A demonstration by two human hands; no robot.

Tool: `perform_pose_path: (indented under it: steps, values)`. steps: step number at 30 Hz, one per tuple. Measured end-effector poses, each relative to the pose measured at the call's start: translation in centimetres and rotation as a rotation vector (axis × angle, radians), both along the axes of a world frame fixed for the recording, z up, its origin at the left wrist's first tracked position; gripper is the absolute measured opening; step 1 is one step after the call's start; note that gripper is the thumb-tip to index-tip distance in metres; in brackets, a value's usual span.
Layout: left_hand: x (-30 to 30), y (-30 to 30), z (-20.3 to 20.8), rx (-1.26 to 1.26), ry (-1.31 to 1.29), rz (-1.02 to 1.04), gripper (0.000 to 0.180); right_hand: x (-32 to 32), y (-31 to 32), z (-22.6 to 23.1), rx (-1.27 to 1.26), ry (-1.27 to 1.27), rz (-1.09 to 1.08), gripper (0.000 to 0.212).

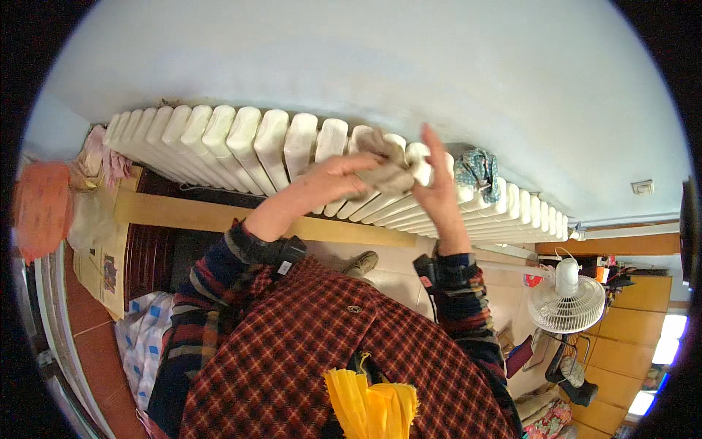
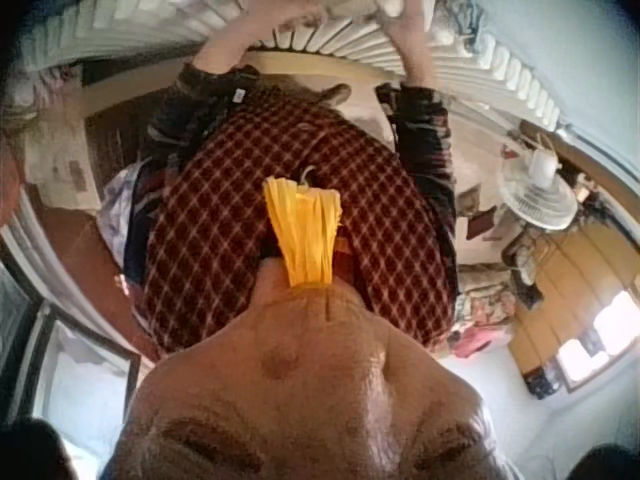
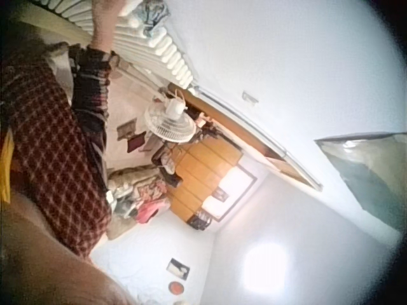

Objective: The person wipes the top and sides of a white wall-mounted radiator using two cloths, one in each hand. They move along the length of the radiator, cleaning each section sequentially.

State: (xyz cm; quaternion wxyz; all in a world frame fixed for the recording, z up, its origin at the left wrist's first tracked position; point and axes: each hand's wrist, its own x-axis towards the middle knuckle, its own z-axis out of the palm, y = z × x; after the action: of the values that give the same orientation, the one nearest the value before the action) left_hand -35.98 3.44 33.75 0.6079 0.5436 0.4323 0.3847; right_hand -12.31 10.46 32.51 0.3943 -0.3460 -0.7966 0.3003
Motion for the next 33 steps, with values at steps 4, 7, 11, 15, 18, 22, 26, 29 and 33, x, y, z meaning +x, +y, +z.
perform_pose_path:
  steps: [4, 7, 11, 15, 18, 22, 26, 29, 33]
  values:
    - [0.2, -1.3, -0.2, 0.223, 0.125, -0.052, 0.040, -0.8, -0.4, -0.8, -0.390, 0.123, 0.278, 0.049]
    - [-1.3, -2.8, -1.5, 0.046, -0.033, 0.184, 0.043, 1.2, -0.6, -0.7, -0.907, 0.439, 0.115, 0.038]
    - [-2.1, -2.9, -3.4, 0.011, -0.030, 0.255, 0.049, 1.2, -0.7, -0.7, -0.970, 0.662, 0.036, 0.038]
    - [-2.1, -2.4, -5.0, -0.084, -0.137, 0.085, 0.046, 2.1, 0.4, -0.8, -1.068, 0.540, -0.020, 0.037]
    - [-2.1, -2.2, -5.6, -0.132, 0.180, 0.026, 0.045, 4.3, 1.6, -0.2, -0.969, 0.453, -0.146, 0.035]
    - [-1.4, -1.8, -4.4, -0.130, 0.060, 0.011, 0.039, 3.8, 1.6, 2.1, 0.040, -0.436, -0.209, 0.055]
    - [0.2, -1.3, -1.4, -0.027, -0.259, -0.052, 0.036, -0.5, -2.4, 2.3, 0.048, -0.427, 0.208, 0.078]
    - [0.0, -1.2, 0.1, -0.018, -0.468, -0.035, 0.036, -1.8, -3.2, 0.8, -0.584, -0.292, 0.146, 0.067]
    - [-1.9, -1.9, -1.1, -0.192, -0.161, 0.202, 0.042, 2.4, -2.3, 1.6, -0.986, 0.195, 0.227, 0.054]
